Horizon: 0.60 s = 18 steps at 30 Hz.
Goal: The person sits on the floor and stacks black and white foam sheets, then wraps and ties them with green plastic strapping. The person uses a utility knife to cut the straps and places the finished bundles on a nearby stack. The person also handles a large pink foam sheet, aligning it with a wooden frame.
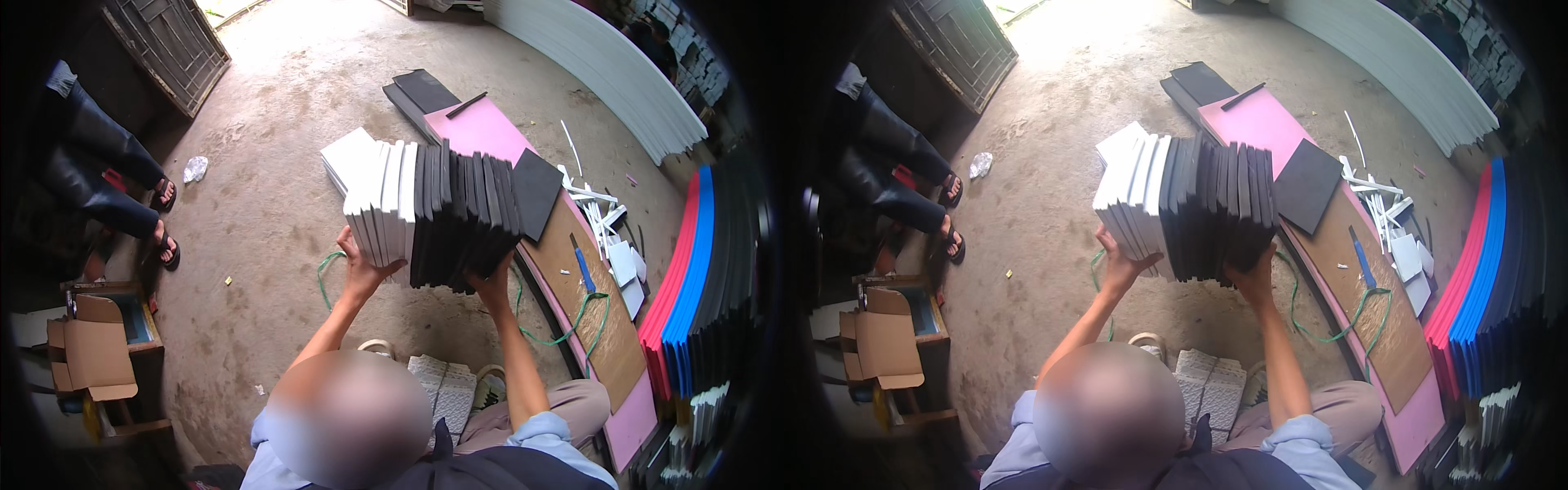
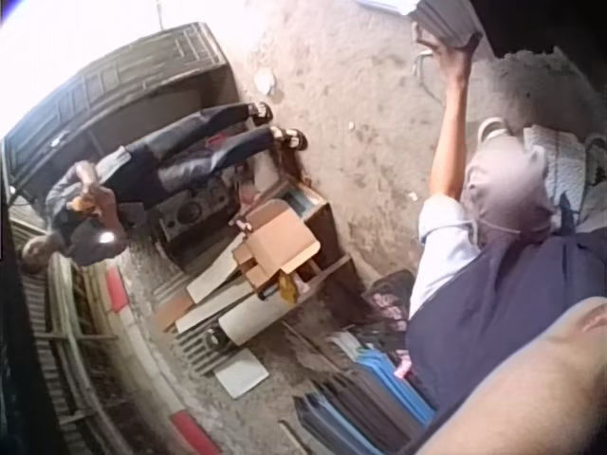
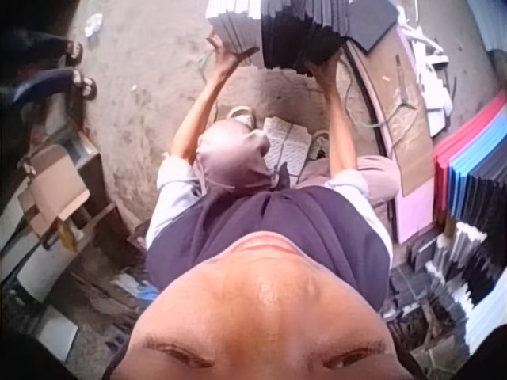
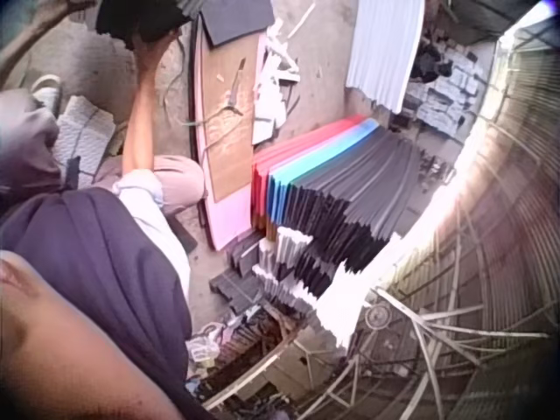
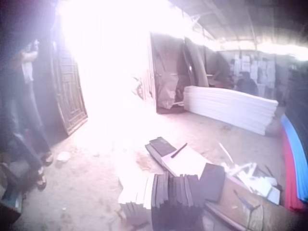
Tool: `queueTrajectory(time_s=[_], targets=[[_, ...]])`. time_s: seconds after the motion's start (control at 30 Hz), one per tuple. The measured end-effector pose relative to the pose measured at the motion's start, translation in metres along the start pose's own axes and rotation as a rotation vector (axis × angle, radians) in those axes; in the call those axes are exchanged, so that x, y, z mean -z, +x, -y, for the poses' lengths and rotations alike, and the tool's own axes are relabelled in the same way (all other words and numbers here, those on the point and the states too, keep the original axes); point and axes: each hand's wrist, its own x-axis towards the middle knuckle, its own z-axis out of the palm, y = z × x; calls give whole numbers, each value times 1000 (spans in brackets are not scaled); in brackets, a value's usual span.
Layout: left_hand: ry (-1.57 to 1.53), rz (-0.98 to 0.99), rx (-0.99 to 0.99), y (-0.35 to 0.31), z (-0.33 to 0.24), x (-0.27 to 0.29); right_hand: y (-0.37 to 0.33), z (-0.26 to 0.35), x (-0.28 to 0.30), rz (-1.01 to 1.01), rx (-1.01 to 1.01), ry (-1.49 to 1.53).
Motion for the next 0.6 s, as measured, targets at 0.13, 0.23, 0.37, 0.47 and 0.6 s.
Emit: queueTrajectory(time_s=[0.13,0.23,0.37,0.47,0.6], targets=[[44,99,-20,-34,47,-8,-38,-31,3,160,-170,48],[-4,57,-76,-37,48,-12,-37,-40,5,159,-114,73],[-20,63,-19,-35,60,-6,-36,-42,5,208,-106,-97],[-139,62,17,-43,83,7,-36,-21,-11,241,-132,-140],[-72,85,47,-44,98,8,-27,-14,-7,281,-93,-221]])
